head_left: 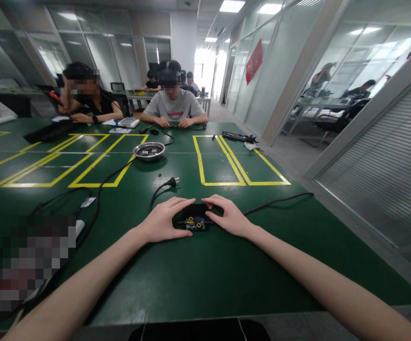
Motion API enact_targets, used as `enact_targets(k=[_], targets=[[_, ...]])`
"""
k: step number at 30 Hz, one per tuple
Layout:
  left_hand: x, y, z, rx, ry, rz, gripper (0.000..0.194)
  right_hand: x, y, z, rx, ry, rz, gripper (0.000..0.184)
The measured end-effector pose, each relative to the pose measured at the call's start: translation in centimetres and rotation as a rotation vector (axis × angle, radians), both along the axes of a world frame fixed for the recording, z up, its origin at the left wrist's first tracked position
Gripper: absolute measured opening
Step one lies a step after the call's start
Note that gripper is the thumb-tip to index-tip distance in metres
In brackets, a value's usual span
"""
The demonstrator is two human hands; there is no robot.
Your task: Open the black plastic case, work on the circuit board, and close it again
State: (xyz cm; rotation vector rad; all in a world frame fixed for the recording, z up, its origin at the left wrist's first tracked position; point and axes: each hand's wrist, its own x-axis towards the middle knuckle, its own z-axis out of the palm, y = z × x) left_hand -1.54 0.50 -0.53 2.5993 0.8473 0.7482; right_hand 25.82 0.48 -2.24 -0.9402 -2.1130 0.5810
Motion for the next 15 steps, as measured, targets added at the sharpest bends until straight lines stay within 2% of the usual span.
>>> enact_targets(k=[7,9,12,15], targets=[[0.3,-0.7,0.4,-0.052,0.000,0.015,0.084,-0.1,-0.8,0.5,-0.160,0.078,0.031,0.022],[0.4,-0.7,0.5,-0.066,0.009,0.029,0.074,-0.1,-1.2,0.8,-0.169,0.107,0.057,0.022],[0.6,-0.9,0.8,-0.090,0.001,0.034,0.050,-0.2,-1.6,1.1,-0.141,0.140,0.118,0.022],[0.8,-1.1,1.0,-0.119,-0.048,0.013,0.041,-0.2,-1.7,1.2,-0.103,0.171,0.172,0.018]])
